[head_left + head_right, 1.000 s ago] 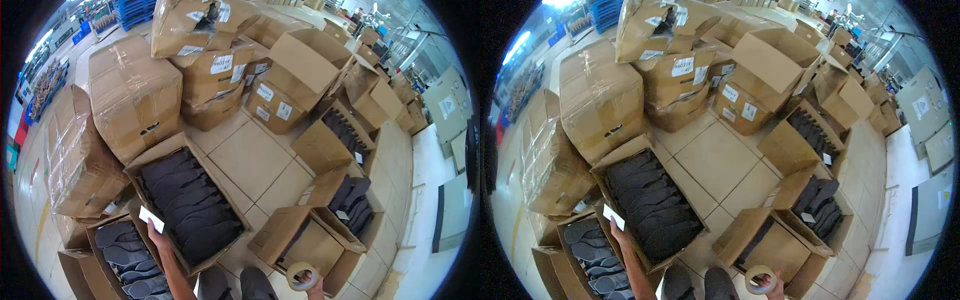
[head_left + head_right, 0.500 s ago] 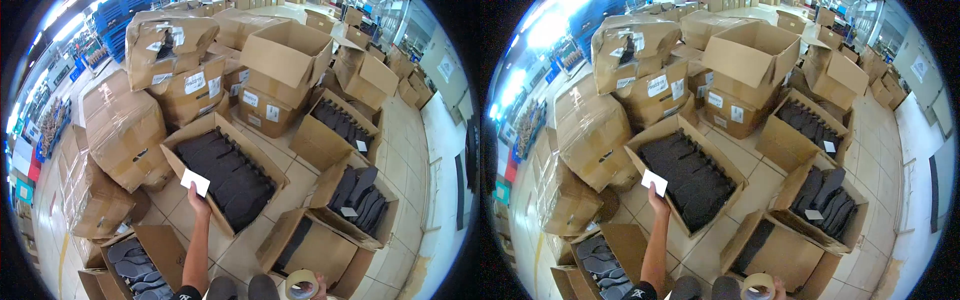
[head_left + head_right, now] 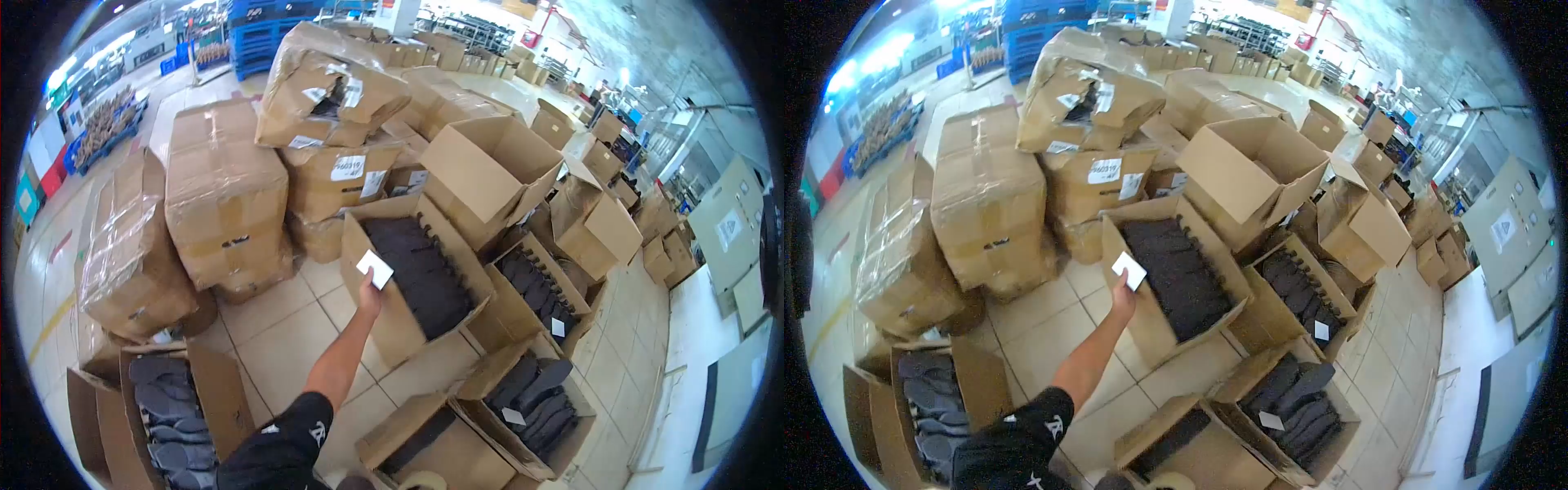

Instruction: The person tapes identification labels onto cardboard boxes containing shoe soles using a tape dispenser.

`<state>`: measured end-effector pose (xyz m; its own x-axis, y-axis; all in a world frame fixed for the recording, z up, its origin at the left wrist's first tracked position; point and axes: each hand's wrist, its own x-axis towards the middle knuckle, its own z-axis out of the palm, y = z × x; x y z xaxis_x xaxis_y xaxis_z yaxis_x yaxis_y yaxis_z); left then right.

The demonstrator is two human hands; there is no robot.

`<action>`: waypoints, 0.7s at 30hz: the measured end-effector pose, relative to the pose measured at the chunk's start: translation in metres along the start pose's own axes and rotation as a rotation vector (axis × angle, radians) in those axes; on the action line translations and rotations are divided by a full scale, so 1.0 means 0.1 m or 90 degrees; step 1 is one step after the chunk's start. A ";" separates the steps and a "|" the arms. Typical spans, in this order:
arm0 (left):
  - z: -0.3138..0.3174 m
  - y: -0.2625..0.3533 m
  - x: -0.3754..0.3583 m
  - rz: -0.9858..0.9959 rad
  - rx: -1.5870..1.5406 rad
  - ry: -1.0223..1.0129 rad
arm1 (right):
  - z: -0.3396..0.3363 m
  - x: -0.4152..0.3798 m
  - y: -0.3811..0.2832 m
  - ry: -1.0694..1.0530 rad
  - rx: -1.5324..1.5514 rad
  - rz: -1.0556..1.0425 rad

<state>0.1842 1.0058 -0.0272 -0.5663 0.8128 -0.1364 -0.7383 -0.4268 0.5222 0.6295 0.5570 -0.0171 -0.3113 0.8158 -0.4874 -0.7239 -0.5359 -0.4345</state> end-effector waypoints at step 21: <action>-3.41 6.72 -5.38 0.261 0.597 0.506 | 0.13 0.13 -0.17 0.134 -0.046 -0.074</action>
<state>-0.1324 0.1461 0.1102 -0.9885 0.0950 -0.1180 -0.1069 0.1149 0.9876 0.6297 0.5795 -0.0065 -0.0877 0.8134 -0.5751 -0.6986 -0.4617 -0.5465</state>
